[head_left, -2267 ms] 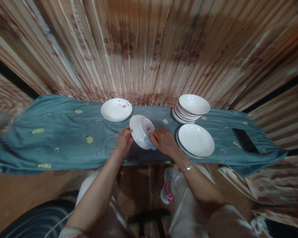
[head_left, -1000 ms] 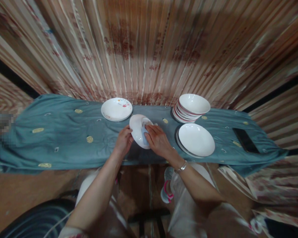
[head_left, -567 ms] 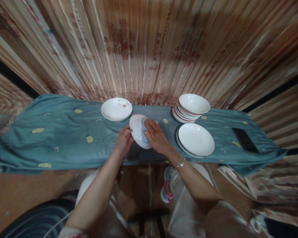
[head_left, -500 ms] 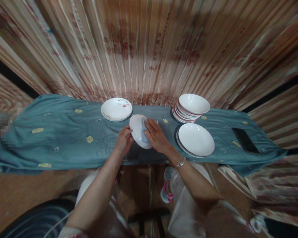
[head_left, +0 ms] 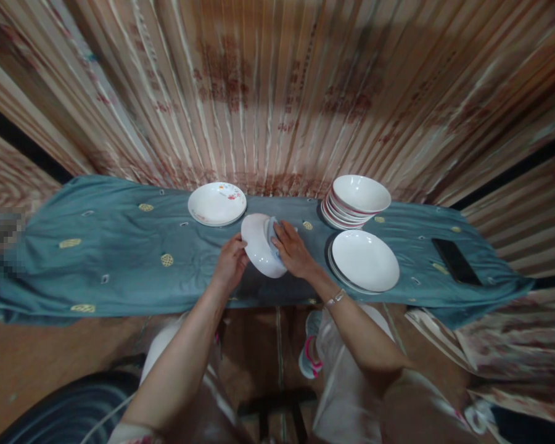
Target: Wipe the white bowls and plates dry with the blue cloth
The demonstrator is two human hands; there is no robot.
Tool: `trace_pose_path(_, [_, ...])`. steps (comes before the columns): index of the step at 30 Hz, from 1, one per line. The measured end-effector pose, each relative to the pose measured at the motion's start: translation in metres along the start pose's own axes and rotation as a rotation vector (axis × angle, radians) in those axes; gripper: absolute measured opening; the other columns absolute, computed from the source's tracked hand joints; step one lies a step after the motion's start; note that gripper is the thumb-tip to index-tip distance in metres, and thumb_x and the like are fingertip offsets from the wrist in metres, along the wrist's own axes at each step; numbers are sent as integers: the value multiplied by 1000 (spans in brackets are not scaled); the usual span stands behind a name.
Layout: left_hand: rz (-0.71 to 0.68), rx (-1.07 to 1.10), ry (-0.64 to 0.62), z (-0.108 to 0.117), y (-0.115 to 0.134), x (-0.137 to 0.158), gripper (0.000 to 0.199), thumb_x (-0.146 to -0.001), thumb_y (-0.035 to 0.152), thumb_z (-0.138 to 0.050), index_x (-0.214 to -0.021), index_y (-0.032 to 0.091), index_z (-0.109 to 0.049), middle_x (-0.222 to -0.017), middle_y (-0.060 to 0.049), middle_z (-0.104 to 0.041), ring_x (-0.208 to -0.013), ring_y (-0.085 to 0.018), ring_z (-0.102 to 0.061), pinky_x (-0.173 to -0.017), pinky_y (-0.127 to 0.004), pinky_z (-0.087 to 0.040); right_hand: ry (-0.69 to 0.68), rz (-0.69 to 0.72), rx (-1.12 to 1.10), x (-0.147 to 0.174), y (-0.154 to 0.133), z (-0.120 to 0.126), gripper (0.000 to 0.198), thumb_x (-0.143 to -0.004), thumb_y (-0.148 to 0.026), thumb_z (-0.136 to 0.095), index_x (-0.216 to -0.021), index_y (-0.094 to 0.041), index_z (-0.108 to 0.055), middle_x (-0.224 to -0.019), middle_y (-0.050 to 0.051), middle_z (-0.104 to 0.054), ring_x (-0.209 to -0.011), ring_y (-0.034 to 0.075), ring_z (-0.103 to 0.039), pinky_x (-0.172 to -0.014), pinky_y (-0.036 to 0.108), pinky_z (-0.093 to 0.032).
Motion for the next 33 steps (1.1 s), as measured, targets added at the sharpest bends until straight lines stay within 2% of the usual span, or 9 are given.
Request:
trace_pose_path(7, [1, -5, 2, 1, -1, 0, 20, -54, 18, -62, -74, 17, -66, -69, 2, -64, -68, -13, -59, -64, -24, -46, 0, -34, 74, 0, 5, 0, 50, -98, -35, -31, -142, -13, -38, -149, 21, -34, -139, 30, -30, -107, 55, -34])
trace_pose_path(12, [0, 17, -4, -1, 1, 1, 20, -52, 18, -64, -71, 16, -65, -66, 3, -62, -63, -11, -55, -60, -22, -45, -9, -53, 103, 3, 7, 4, 46, -98, -32, -33, -137, -12, -44, -146, 20, -38, -137, 31, -32, -104, 54, -38])
trace_pose_path(20, [-12, -10, 0, 2, 0, -1, 18, -54, 18, -63, -72, 16, -64, -66, 3, -61, -61, -11, -56, -60, -22, -46, -30, 12, 171, 7, 6, 10, 39, -96, -27, -34, -125, -8, -53, -136, 20, -48, -131, 31, -39, -100, 50, -42])
trace_pose_path(27, [-2, -17, -9, 3, -1, -2, 21, -55, 18, -62, -75, 17, -66, -69, 2, -64, -66, -13, -59, -62, -24, -47, -87, 84, 259, 12, -5, 20, 28, -96, -20, -38, -100, -9, -63, -108, 18, -63, -110, 25, -55, -101, 40, -42])
trace_pose_path(33, [-2, -3, 4, 3, -1, -2, 23, -53, 19, -65, -75, 16, -67, -70, 2, -66, -66, -13, -59, -61, -23, -47, -188, 31, 323, 17, -11, 26, 25, -96, -20, -40, -92, -14, -64, -99, 15, -67, -95, 24, -63, -83, 34, -49])
Point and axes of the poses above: each hand's wrist, its own x-axis away from the middle knuckle, its own z-axis out of the back of the hand, y = z × x, the point moved 6 cm from there along -x, towards the middle knuckle
